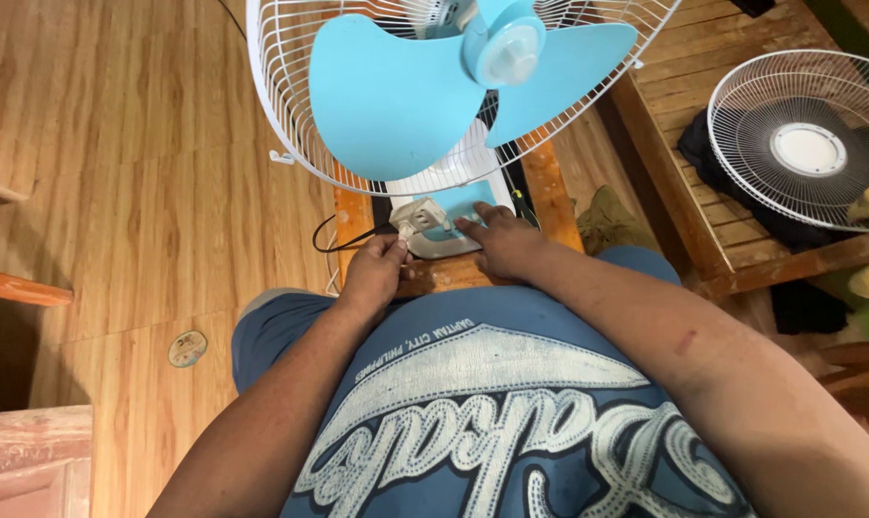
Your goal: The person unplugs the fan's power plug from an extension socket, removes the front grill guard, uses a screwdriver to work on the grill and blade area, reattaches the grill, then presses the control buttons to test the fan running at different speeds.
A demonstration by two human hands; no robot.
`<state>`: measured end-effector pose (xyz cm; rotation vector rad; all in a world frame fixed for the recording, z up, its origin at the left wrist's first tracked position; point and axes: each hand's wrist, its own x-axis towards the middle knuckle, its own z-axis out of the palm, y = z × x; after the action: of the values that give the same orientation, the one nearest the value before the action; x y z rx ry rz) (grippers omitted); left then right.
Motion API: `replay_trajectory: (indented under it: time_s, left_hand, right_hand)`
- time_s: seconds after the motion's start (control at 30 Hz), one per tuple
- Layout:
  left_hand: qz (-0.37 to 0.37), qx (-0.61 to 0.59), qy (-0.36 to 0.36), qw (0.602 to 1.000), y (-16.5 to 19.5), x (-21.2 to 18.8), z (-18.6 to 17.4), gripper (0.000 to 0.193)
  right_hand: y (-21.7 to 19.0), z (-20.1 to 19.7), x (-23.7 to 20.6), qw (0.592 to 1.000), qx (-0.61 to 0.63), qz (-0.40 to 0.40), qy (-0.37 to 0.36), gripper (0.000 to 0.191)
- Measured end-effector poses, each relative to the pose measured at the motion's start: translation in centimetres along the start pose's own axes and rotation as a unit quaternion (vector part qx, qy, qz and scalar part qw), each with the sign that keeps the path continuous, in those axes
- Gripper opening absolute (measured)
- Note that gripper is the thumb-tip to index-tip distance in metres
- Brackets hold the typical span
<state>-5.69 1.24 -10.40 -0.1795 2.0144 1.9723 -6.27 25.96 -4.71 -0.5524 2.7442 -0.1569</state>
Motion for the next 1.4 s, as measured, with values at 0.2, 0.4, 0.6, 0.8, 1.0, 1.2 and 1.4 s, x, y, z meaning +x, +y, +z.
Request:
replay_trajectory:
  time_s: [0.2, 0.4, 0.6, 0.8, 1.0, 1.2, 1.4]
  left_hand:
    - [-0.009, -0.025, -0.009, 1.000, 0.1, 0.2, -0.4, 0.033]
    - [-0.009, 0.013, 0.000, 1.000, 0.4, 0.0, -0.4, 0.036]
    - [0.008, 0.048, 0.006, 0.999, 0.9, -0.3, -0.4, 0.037]
    - [0.028, 0.085, -0.004, 0.996, 0.9, -0.2, -0.4, 0.036]
    - [0.038, 0.088, -0.028, 0.995, 0.6, 0.1, -0.3, 0.034]
    - [0.048, 0.062, -0.025, 0.997, 0.5, 0.1, -0.7, 0.034]
    - [0.038, 0.072, -0.017, 0.997, 0.6, 0.5, -0.6, 0.036]
  right_hand:
    - [-0.3, 0.3, 0.1, 1.000, -0.021, 0.003, -0.017, 0.085]
    - [-0.1, 1.0, -0.3, 0.998, -0.053, -0.020, 0.008, 0.087]
    - [0.2, 1.1, -0.3, 0.997, -0.061, -0.033, 0.025, 0.084]
    - [0.1, 0.8, 0.3, 0.996, -0.089, -0.028, 0.008, 0.085]
    - [-0.5, 0.2, 0.0, 0.997, -0.073, -0.017, -0.015, 0.088]
    - [-0.9, -0.5, -0.4, 0.996, -0.075, -0.003, -0.051, 0.095]
    - [-0.9, -0.9, -0.4, 0.997, -0.052, 0.012, -0.052, 0.096]
